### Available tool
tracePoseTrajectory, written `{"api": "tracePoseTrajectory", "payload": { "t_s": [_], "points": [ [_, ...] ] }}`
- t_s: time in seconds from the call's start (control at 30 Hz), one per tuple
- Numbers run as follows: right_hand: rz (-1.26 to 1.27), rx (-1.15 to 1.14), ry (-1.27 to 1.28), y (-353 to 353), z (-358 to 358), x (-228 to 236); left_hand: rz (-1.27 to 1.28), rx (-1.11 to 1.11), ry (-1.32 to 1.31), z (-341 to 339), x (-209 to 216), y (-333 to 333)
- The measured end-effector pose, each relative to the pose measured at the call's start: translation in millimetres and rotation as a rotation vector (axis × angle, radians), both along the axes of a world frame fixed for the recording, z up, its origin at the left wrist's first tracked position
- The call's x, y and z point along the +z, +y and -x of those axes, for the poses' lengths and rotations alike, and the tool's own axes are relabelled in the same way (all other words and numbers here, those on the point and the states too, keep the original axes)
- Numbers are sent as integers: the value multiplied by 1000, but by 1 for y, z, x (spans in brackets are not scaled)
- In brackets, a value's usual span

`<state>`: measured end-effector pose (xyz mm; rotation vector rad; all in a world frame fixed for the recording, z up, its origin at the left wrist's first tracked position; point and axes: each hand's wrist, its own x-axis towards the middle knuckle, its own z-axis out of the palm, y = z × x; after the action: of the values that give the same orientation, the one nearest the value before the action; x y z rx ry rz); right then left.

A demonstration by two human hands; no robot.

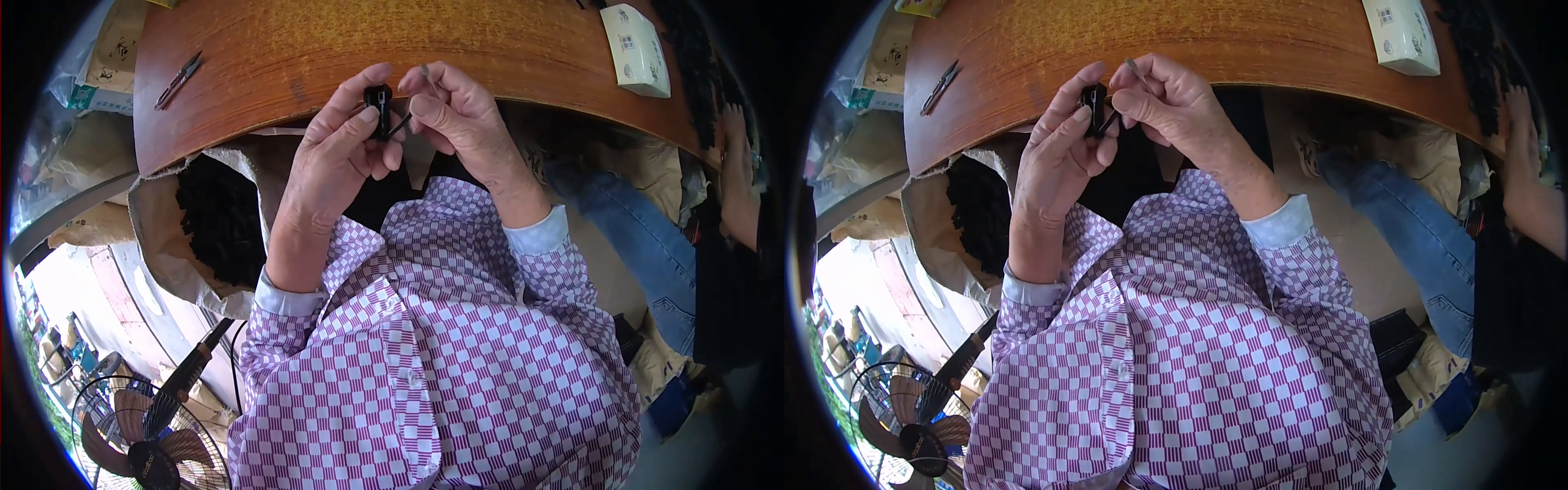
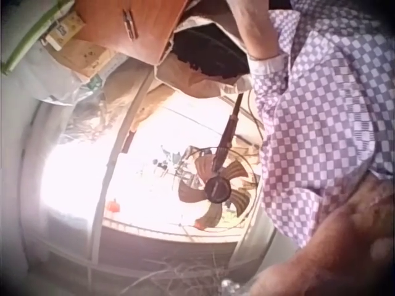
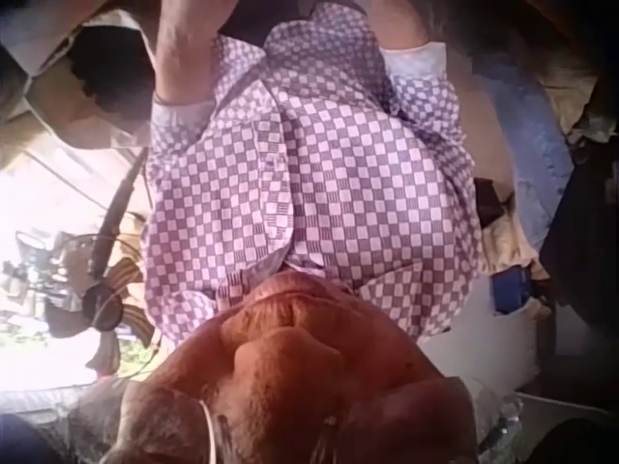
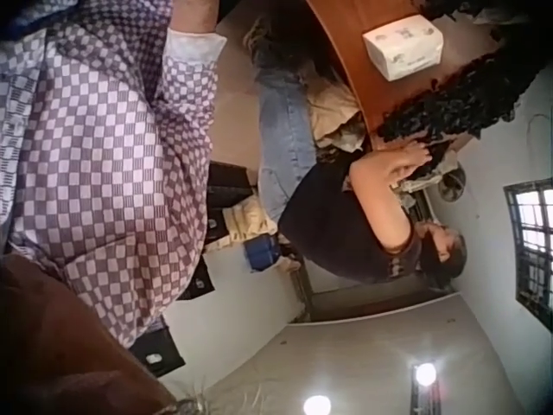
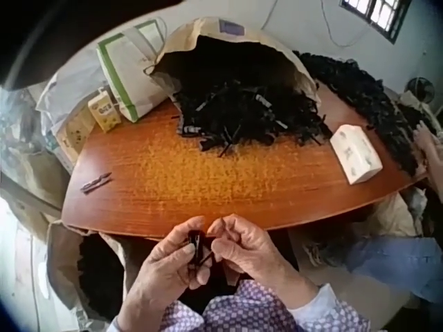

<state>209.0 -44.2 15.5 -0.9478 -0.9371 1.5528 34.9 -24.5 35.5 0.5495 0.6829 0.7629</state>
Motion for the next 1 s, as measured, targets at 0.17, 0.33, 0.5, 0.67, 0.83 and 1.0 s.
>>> {"api": "tracePoseTrajectory", "payload": {
  "t_s": [0.17, 0.33, 0.5, 0.67, 0.83, 1.0],
  "points": [
    [59, 201, 105, 3, -17, -4, -90, -112, -5, -5, 2, -3],
    [112, 249, 88, -1, -13, -6, -87, -136, -44, -7, -3, -9],
    [107, 273, 65, 0, -13, -12, -74, -122, -100, -4, -5, -12],
    [-80, 222, -230, 5, -4, -10, -282, -120, 89, 5, -9, -9],
    [-131, 155, -479, 6, 11, -1, -557, -69, 435, 6, -13, -10],
    [-290, -69, -662, 5, 32, -7, -703, 121, 617, 2, -27, -18]
  ]
}}
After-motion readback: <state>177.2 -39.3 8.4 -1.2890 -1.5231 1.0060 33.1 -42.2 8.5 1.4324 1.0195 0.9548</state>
